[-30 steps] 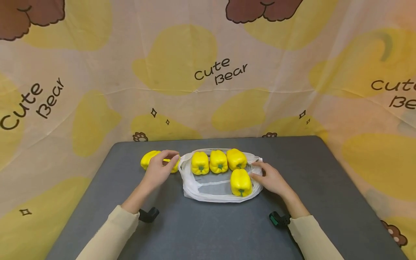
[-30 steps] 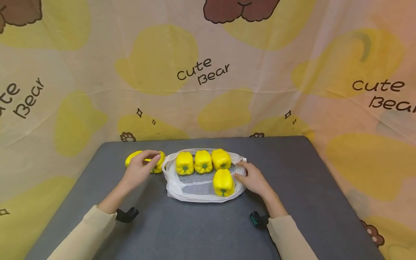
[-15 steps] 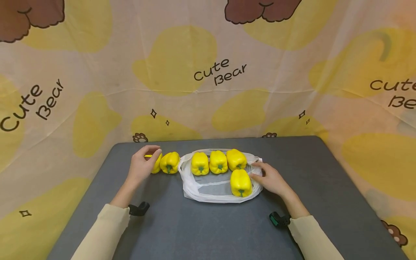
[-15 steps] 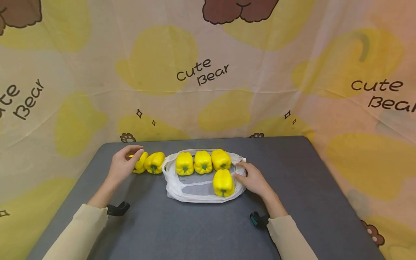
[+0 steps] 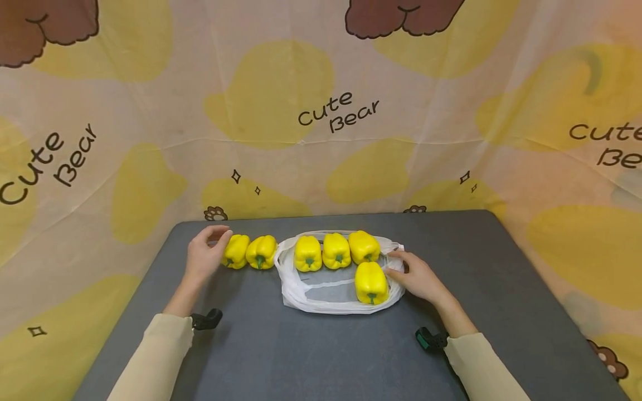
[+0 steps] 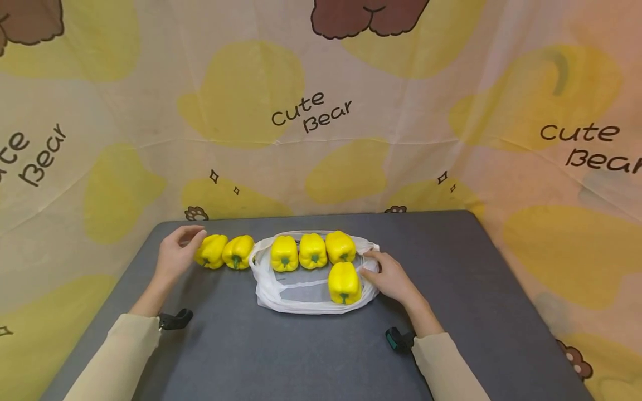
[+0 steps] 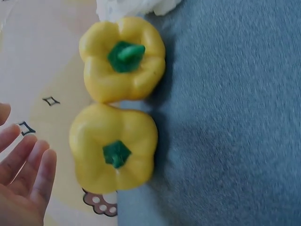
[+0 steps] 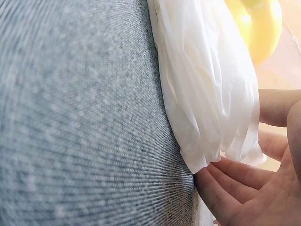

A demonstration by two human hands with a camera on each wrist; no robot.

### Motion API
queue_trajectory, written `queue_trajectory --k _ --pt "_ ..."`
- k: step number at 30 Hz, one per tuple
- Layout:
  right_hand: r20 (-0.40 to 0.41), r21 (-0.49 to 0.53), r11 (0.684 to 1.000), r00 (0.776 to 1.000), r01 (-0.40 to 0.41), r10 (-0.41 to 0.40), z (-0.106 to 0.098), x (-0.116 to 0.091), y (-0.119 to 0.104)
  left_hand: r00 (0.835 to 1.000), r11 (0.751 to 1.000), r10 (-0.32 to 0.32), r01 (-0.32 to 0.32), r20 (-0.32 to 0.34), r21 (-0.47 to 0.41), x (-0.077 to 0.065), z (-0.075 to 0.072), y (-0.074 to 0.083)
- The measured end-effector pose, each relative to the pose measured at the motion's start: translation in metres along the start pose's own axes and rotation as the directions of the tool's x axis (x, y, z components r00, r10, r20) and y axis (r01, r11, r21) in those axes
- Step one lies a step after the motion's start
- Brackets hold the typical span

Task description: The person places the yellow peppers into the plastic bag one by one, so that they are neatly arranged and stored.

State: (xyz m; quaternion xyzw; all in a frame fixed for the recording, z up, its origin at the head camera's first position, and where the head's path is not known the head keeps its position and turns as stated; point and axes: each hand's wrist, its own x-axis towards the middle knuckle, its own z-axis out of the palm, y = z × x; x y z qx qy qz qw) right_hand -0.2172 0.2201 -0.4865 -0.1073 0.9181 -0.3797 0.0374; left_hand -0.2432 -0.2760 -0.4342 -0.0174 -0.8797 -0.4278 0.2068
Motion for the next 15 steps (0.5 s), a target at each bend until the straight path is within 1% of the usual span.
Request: queue_trajectory --k 10,15 --pt "0.008 0.012 1.000 1.000 -0.007 0.007 0.001 0.000 -0.002 0.997 0.997 -0.071 0.072 -0.024 0.027 -0.001 -0.007 -0.020" --pt "0.003 0.007 1.000 1.000 0.001 -0.001 0.000 0.000 -0.002 0.992 0.990 -0.122 0.121 0.014 0.067 -0.003 -0.006 -0.030"
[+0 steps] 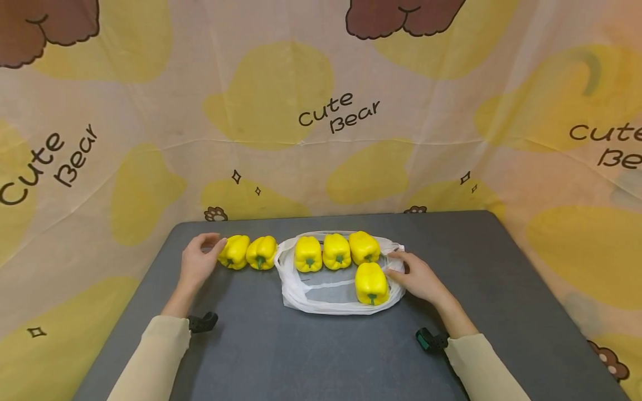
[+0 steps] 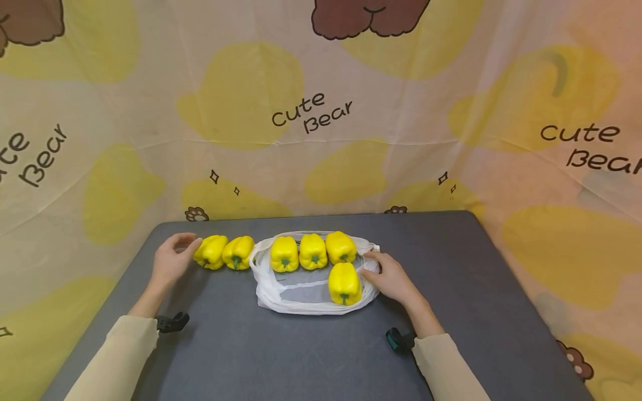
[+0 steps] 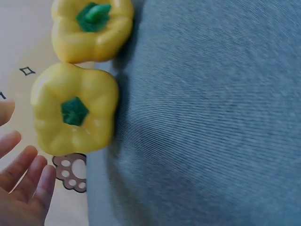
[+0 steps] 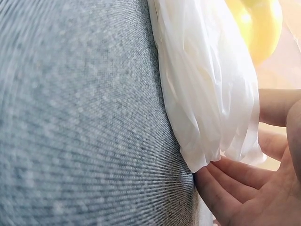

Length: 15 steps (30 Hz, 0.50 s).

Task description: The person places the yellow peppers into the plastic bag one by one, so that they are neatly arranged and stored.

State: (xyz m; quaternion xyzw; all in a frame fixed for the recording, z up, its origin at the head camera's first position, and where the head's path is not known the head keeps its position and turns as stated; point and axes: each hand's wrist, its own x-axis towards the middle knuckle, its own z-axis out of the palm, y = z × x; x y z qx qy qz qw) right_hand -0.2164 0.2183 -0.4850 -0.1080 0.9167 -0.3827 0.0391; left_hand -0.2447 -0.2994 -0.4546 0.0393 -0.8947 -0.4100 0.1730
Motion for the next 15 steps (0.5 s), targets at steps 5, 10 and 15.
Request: queue_trajectory --k 5,10,15 --pt "0.004 0.001 1.000 1.000 -0.010 0.010 0.000 0.000 0.000 0.998 0.999 -0.020 0.019 0.057 0.029 -0.003 0.002 -0.009" --pt "0.004 0.000 1.000 1.000 -0.013 0.013 0.001 0.000 0.001 0.993 0.999 -0.051 0.050 0.109 0.006 -0.005 0.005 -0.014" --pt "0.002 -0.007 1.000 1.000 -0.005 0.005 0.001 0.000 0.002 0.983 0.996 -0.086 0.090 0.164 -0.013 -0.007 0.007 -0.015"
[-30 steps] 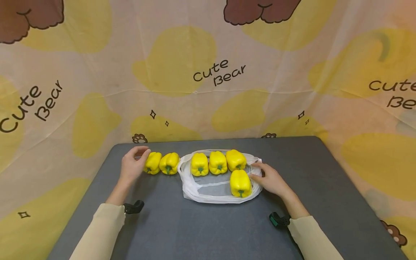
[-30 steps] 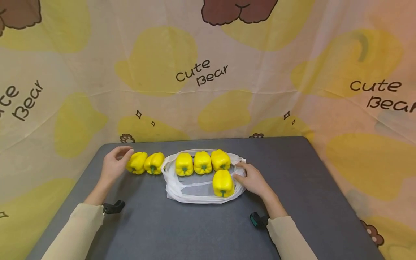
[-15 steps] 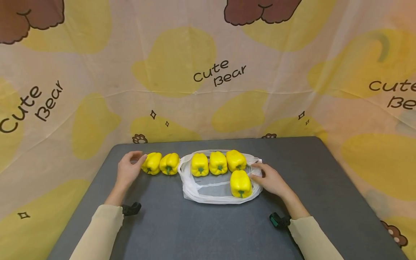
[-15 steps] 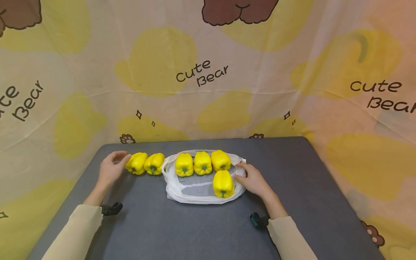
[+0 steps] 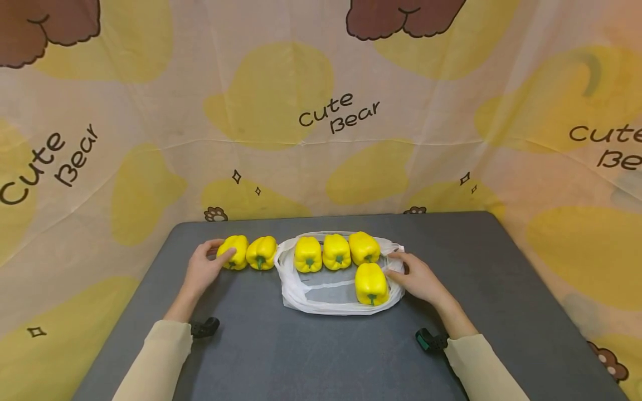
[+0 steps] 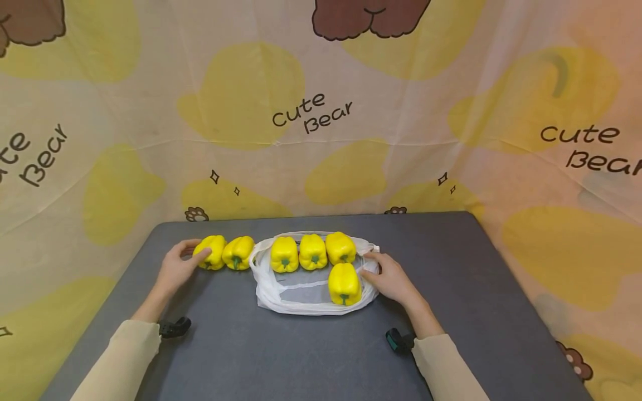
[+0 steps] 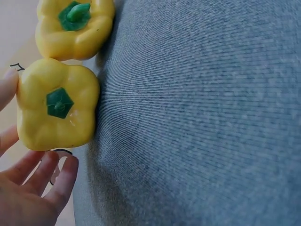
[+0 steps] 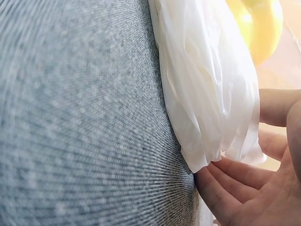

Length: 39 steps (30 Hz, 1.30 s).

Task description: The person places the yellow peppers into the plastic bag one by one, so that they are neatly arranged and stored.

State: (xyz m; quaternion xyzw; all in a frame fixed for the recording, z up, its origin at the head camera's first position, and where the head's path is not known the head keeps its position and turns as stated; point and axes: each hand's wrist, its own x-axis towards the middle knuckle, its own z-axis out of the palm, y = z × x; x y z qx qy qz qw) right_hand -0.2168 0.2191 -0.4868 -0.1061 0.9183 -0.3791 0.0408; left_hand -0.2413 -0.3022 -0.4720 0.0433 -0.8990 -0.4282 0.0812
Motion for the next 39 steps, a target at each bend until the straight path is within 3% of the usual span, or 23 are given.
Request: queue_trajectory --k 6,14,26,39 --pt "-0.001 0.000 1.000 1.000 0.000 0.000 -0.001 0.000 -0.001 0.998 1.000 -0.013 0.015 0.064 -0.020 -0.001 0.002 0.000" --pt "-0.003 -0.003 1.000 1.000 0.000 -0.001 -0.001 0.001 -0.001 0.995 0.997 -0.018 0.026 0.098 -0.079 -0.001 0.004 -0.001" --pt "-0.001 -0.002 1.000 1.000 -0.007 0.007 -0.002 0.003 0.000 1.000 0.999 0.023 -0.023 0.011 -0.038 0.001 -0.004 0.012" --pt "0.002 0.003 1.000 1.000 -0.009 0.009 0.000 0.001 -0.001 0.998 0.999 0.039 -0.039 -0.049 0.007 -0.014 -0.015 0.033"
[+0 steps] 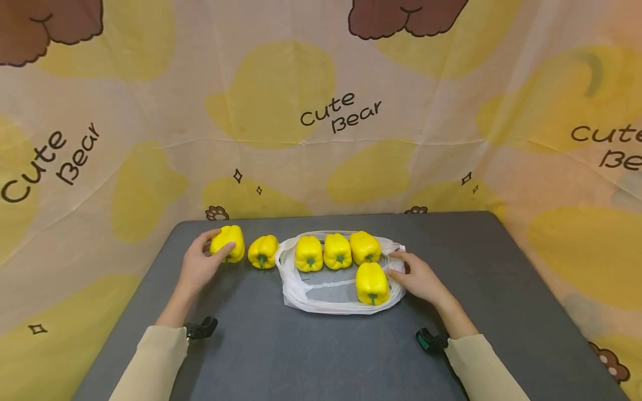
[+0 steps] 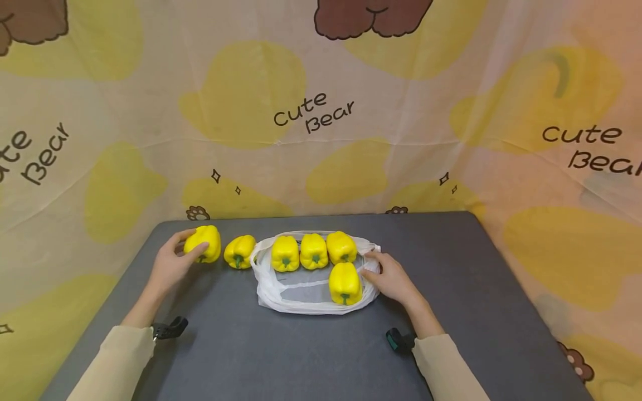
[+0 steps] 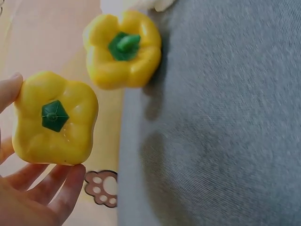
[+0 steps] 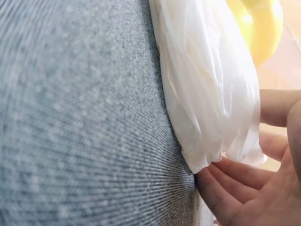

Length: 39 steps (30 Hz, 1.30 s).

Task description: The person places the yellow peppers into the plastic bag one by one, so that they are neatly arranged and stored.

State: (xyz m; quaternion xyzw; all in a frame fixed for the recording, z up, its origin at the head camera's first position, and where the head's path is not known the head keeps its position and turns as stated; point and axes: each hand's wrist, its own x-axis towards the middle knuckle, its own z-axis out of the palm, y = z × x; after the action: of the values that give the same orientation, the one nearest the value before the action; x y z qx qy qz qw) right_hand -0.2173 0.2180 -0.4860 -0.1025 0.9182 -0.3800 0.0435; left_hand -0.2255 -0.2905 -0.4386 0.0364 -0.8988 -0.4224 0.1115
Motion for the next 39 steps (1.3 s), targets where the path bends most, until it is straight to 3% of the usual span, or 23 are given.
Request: queue_trajectory --k 15,29,39 --pt "0.005 -0.004 1.000 1.000 -0.008 0.008 -0.001 -0.002 -0.002 0.992 0.991 0.126 -0.127 -0.017 -0.042 -0.008 0.004 0.033" --pt "0.007 0.001 1.000 1.000 -0.018 0.018 0.000 -0.002 -0.001 0.968 0.966 0.249 -0.249 -0.014 -0.074 -0.018 0.025 0.068" --pt "0.015 -0.002 1.000 1.000 -0.024 0.024 -0.001 -0.002 -0.003 0.954 0.947 0.299 -0.293 0.028 -0.134 -0.027 0.044 0.087"
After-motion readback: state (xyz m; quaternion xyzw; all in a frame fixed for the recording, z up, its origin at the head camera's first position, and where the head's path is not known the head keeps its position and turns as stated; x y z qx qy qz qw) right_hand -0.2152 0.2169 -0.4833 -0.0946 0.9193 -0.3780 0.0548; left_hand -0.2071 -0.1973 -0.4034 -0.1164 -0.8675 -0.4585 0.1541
